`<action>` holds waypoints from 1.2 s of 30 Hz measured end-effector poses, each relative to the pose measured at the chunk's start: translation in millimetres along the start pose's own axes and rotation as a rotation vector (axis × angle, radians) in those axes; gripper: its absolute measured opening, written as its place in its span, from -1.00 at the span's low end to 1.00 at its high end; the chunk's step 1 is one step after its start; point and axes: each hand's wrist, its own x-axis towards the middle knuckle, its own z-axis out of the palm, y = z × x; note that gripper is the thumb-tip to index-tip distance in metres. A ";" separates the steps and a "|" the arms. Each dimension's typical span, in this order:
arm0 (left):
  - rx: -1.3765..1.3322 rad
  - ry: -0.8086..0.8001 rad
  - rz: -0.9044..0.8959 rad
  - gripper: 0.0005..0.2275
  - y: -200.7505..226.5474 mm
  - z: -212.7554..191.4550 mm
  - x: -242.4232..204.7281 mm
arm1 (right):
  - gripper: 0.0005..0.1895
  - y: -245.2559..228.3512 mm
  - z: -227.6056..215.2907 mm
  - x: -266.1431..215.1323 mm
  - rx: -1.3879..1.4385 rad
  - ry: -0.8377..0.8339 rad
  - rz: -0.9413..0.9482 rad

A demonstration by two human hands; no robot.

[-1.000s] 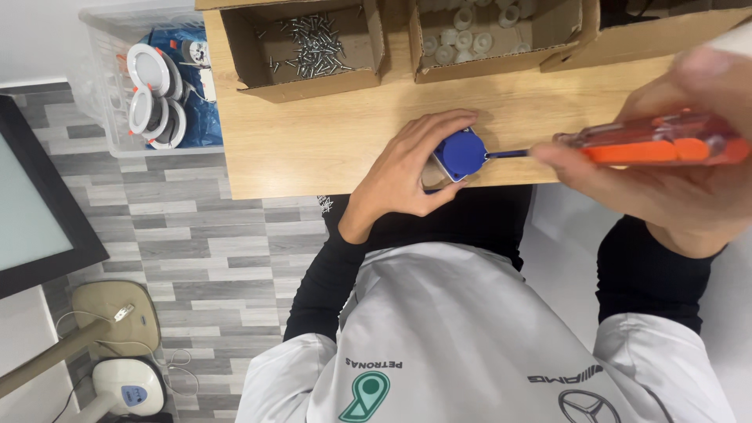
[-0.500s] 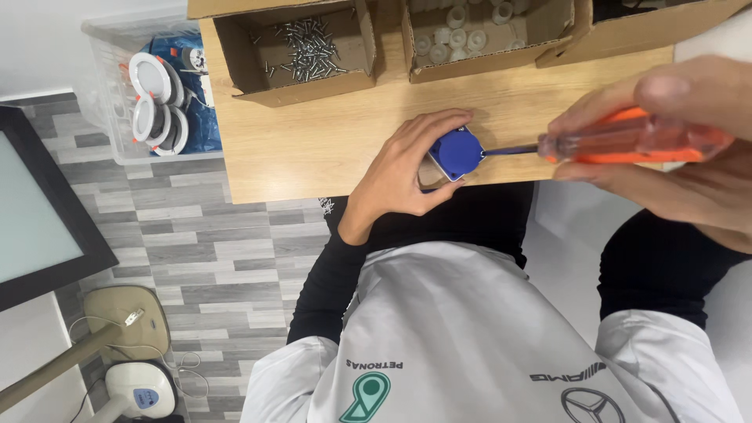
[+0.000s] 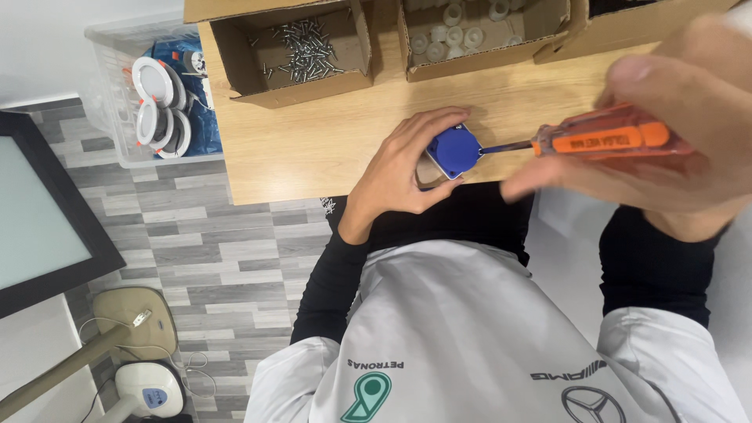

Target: The person assembles a blue electrical socket by inserting a white backplate and securing it with screws. They use a screwdriver to tighten the screws into the socket while working at a wooden table with boxes of hardware nearby.

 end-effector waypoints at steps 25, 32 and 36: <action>-0.020 0.002 -0.009 -0.41 5.5 -0.6 3.4 | -0.01 -3.1 9.4 5.0 -0.140 0.089 -0.183; -0.031 0.006 -0.006 -0.40 6.2 0.1 3.6 | -0.27 -32.0 -13.3 8.8 0.410 -0.159 0.120; -0.025 0.003 -0.021 -0.39 6.1 1.0 2.3 | -0.19 -46.5 -19.7 11.1 0.325 -0.199 0.174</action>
